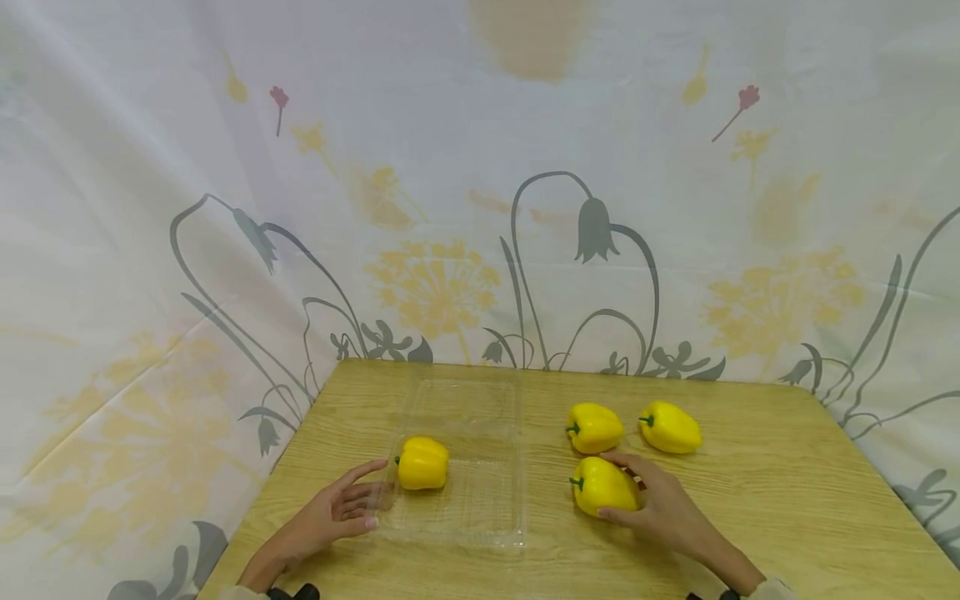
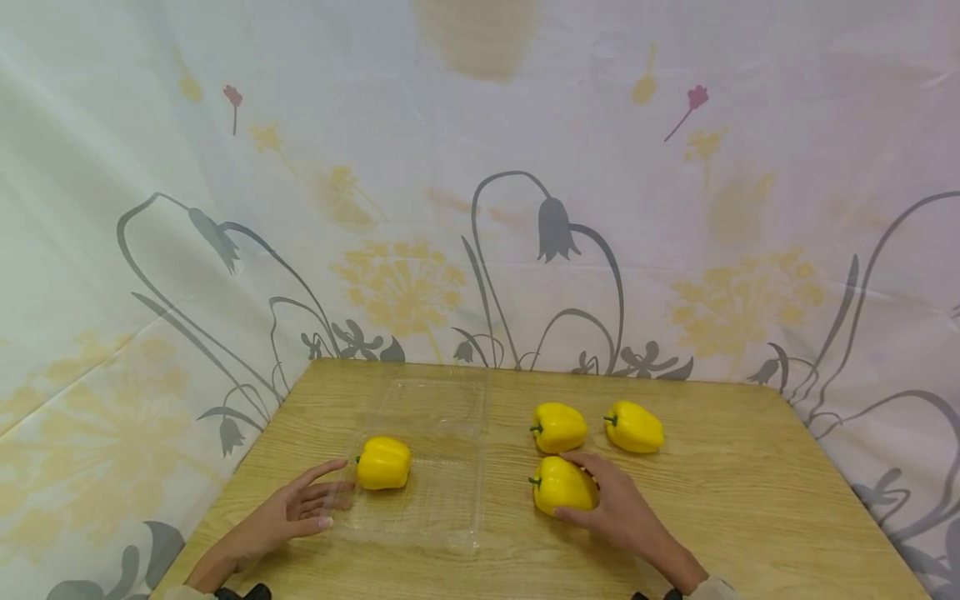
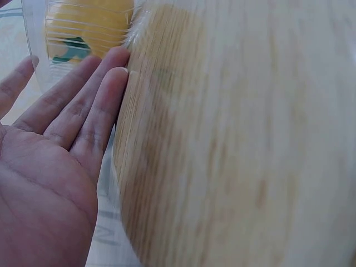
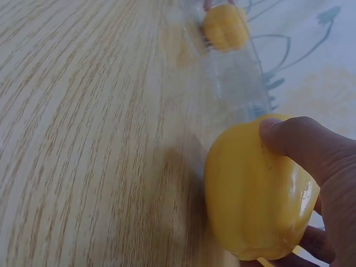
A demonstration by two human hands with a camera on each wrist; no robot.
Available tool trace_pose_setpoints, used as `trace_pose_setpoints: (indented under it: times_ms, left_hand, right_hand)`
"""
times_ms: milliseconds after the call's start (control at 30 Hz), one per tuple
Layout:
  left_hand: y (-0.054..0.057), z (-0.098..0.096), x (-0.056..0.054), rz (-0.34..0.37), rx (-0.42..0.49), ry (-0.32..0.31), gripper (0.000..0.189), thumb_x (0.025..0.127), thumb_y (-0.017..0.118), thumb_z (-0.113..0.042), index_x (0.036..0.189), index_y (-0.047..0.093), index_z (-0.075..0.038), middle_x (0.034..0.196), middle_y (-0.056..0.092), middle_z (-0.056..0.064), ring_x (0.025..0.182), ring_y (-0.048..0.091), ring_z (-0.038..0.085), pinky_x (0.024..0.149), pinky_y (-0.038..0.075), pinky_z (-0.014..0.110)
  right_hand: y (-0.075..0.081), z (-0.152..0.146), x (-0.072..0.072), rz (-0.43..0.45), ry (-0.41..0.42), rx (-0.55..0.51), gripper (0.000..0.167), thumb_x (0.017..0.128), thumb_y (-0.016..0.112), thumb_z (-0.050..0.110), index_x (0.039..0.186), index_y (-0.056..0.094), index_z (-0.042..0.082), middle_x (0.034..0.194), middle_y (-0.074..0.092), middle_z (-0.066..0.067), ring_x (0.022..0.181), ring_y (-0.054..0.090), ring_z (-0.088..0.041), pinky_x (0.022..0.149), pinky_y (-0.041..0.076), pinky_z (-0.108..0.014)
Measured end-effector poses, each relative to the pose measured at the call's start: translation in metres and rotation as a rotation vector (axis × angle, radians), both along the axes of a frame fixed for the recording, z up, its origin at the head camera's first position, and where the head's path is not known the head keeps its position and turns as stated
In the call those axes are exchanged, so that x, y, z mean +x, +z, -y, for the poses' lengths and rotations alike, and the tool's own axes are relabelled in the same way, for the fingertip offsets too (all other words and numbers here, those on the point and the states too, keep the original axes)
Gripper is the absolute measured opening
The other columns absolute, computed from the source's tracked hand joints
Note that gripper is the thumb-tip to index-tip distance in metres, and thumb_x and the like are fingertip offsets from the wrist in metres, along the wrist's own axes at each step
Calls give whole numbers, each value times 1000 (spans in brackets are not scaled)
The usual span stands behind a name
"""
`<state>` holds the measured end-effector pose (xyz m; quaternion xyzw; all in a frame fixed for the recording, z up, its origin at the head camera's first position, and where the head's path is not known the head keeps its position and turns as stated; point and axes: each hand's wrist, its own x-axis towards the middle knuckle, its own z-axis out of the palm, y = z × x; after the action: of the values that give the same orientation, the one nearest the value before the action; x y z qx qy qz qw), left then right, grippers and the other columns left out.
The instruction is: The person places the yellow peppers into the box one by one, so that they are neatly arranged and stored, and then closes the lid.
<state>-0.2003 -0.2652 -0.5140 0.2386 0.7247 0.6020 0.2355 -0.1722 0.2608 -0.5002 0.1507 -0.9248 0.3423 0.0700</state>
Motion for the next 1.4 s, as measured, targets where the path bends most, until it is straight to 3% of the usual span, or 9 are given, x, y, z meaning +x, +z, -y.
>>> trace_pose_setpoints:
  times_ms: [267, 600, 1100, 1400]
  left_hand:
    - [-1, 0, 0, -17, 18, -14, 73, 106, 57, -7, 166, 15, -11, 160, 26, 35, 143, 33, 54, 104, 49, 31]
    - [-1, 1, -2, -26, 40, -27, 73, 106, 56, -5, 166, 14, -9, 159, 27, 37, 141, 38, 52, 104, 50, 31]
    - [-3, 2, -2, -19, 42, -21, 73, 106, 57, -6, 166, 16, -11, 159, 30, 35, 141, 43, 45, 104, 50, 31]
    - [-3, 1, -1, -26, 28, -15, 73, 106, 57, -7, 166, 16, -11, 159, 29, 35, 141, 39, 52, 104, 50, 30]
  right_hand:
    - [6, 2, 1, -5, -4, 6, 74, 81, 87, 50, 138, 61, 12, 131, 66, -5, 113, 63, -26, 84, 56, -33]
    - [7, 3, -1, -34, -1, -32, 72, 81, 87, 49, 138, 63, 12, 128, 67, 0, 109, 62, -19, 82, 57, -31]
    - [18, 8, -4, -14, 12, -57, 70, 83, 86, 48, 141, 60, 17, 131, 65, 0, 111, 62, -22, 82, 57, -32]
    - [27, 15, -5, -49, 31, -62, 70, 84, 85, 47, 140, 60, 15, 128, 65, -1, 109, 61, -20, 82, 57, -33]
